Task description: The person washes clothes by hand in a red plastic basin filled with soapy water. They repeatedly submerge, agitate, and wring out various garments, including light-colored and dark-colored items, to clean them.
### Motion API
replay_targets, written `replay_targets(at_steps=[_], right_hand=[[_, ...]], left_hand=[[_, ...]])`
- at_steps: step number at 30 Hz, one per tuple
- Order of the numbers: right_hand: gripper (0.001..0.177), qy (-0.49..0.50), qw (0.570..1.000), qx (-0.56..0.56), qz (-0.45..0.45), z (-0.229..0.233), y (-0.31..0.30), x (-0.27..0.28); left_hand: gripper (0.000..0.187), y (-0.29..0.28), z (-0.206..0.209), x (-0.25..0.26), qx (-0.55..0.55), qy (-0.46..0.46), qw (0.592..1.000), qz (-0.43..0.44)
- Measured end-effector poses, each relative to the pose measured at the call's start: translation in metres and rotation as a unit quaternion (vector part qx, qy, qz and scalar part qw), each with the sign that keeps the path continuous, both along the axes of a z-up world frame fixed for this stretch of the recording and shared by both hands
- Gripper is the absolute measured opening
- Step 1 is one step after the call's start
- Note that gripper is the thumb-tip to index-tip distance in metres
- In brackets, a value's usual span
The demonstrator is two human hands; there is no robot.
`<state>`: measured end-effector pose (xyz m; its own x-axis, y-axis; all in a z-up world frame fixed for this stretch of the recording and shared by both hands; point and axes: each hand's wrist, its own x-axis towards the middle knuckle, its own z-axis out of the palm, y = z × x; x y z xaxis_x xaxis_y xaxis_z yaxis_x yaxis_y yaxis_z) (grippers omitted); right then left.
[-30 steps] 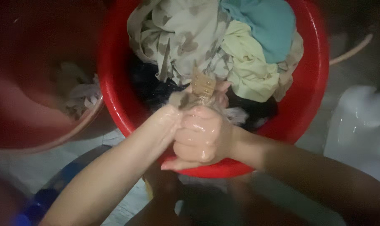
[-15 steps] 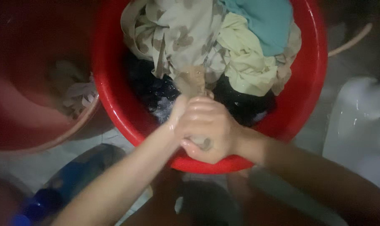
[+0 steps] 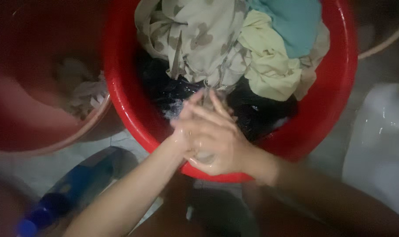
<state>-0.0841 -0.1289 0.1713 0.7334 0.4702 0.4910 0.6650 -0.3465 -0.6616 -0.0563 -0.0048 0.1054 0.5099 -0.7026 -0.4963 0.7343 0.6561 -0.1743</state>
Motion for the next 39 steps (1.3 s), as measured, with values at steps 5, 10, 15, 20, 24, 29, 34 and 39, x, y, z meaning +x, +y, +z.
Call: replay_targets(at_steps=[5, 10, 15, 20, 24, 29, 34, 39], right_hand=[[0.018, -0.176, 0.980, 0.027, 0.090, 0.005, 0.004, -0.003], [0.019, -0.140, 0.983, 0.011, 0.114, 0.029, 0.010, 0.002], [0.023, -0.131, 0.986, 0.016, 0.097, 0.034, 0.012, 0.006], [0.020, -0.003, 0.995, 0.061, 0.085, 0.023, 0.006, 0.028], [0.015, 0.320, 0.938, 0.097, 0.088, 0.019, -0.026, 0.068], [0.020, 0.436, 0.889, 0.140, -0.022, 0.011, -0.073, 0.075], [0.013, 0.342, 0.938, 0.016, -0.058, 0.009, -0.079, 0.066], [0.014, 0.277, 0.946, -0.119, -0.123, 0.041, -0.085, 0.060]], left_hand=[[0.034, 0.017, 0.000, 0.011, 0.073, -0.121, 0.977, -0.161], [0.049, 0.010, 0.008, 0.017, -0.002, -0.166, 0.970, -0.179], [0.035, 0.005, 0.007, 0.025, 0.179, -0.091, 0.953, -0.226], [0.031, -0.004, 0.007, 0.020, 0.218, -0.085, 0.950, -0.205], [0.039, 0.000, 0.018, 0.035, 0.299, -0.131, 0.928, -0.181], [0.058, 0.044, 0.040, 0.054, 0.410, -0.359, 0.806, -0.231], [0.066, 0.066, 0.046, 0.060, 0.634, -0.590, 0.373, -0.332], [0.059, 0.074, 0.046, 0.060, 0.663, -0.517, 0.360, -0.403]])
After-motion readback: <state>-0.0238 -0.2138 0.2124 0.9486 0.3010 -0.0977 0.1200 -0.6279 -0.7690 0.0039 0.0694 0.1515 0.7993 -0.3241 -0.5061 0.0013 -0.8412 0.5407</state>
